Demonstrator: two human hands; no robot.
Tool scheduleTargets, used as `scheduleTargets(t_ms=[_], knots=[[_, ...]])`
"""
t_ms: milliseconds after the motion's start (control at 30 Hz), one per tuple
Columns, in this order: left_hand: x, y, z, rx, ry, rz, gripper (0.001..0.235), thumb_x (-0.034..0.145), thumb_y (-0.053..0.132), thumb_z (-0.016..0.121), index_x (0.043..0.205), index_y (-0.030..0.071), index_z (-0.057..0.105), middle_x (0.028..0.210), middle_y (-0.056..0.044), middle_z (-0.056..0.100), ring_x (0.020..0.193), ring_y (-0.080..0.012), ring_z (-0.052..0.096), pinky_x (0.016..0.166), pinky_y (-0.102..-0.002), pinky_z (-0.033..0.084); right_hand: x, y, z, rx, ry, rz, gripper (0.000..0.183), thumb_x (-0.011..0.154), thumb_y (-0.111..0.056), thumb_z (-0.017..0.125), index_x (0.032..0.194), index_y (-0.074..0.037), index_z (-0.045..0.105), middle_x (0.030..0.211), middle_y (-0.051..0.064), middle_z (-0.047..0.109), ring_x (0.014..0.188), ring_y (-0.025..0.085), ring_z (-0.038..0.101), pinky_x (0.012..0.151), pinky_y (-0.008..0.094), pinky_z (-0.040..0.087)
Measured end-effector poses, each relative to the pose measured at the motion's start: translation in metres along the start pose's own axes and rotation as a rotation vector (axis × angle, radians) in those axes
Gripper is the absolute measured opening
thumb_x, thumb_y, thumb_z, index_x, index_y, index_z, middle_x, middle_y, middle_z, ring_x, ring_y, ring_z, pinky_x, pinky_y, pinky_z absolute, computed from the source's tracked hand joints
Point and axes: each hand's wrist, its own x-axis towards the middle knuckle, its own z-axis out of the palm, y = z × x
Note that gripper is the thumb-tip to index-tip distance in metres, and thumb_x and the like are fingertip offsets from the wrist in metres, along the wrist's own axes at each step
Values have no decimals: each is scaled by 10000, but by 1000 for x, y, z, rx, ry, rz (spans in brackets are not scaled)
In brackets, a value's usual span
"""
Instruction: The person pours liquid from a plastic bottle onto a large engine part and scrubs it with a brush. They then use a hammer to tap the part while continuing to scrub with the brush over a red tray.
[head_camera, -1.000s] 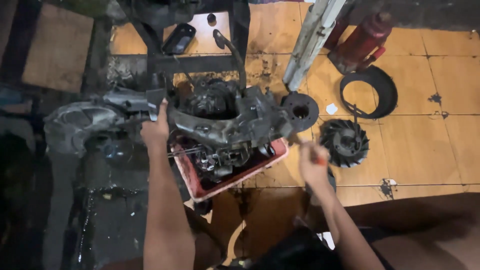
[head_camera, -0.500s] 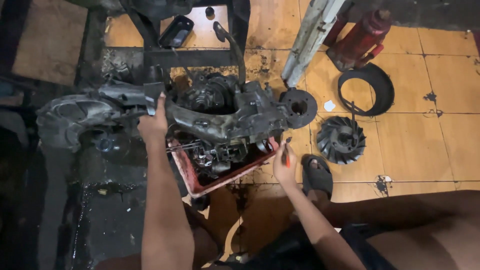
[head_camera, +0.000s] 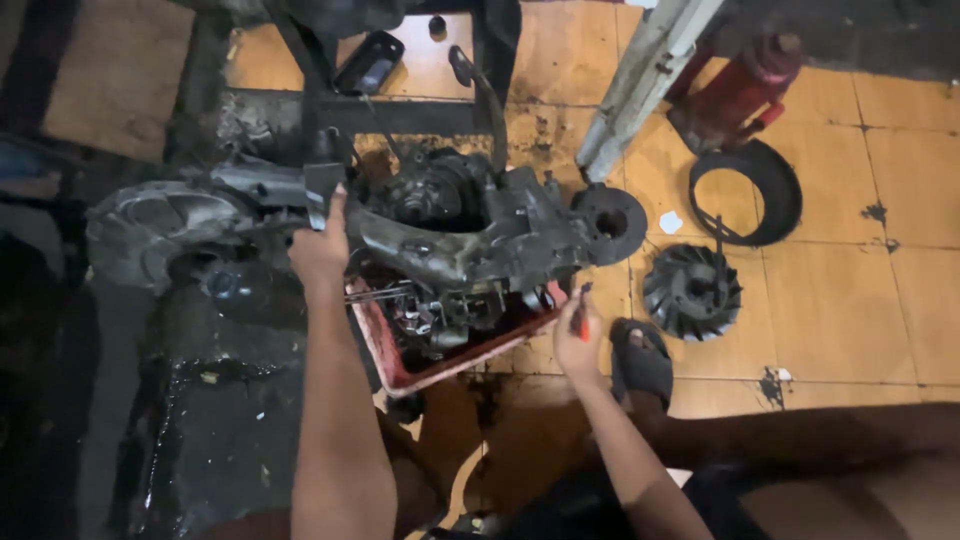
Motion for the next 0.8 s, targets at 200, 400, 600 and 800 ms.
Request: scheduleTargets(t_ms=[200, 400, 600, 800], knots=[[0, 1, -1, 0, 12, 25, 1096, 828, 929, 576, 1238, -81, 691, 1292, -298, 652, 1290, -392, 590, 1097, -463, 455, 29, 2, -7, -81, -267, -115, 208, 915, -126, 614, 1007, 51, 676, 925, 295, 726, 894, 447, 725, 744, 518, 542], [5, -6, 4, -14, 37, 49, 1103, 813, 941, 589, 1198, -87, 701, 1264, -313, 658, 1264, -412, 608, 1093, -485, 456, 8, 13, 11, -405, -487, 96, 284, 922, -471, 667, 971, -209, 765, 858, 79, 775, 895, 281, 758, 775, 401, 614], [4, -5, 4, -1, 34, 40, 1094, 815, 928, 588, 1204, -88, 705, 1264, -312, 659, 1266, -414, 605, 1097, -498, 455, 9, 34, 31, 10, -272, -10, 192, 972, -169, 644, 988, -20, 764, 929, 200, 770, 897, 252, 741, 799, 402, 588], [-7, 1, -2, -24, 12, 8, 1085, 811, 900, 611, 1251, -90, 678, 1285, -308, 651, 1270, -419, 599, 1095, -487, 460, 35, 29, 26, -41, -7, 138, 425, 1092, -285, 482, 934, 5, 749, 905, 217, 760, 927, 299, 746, 823, 365, 592]])
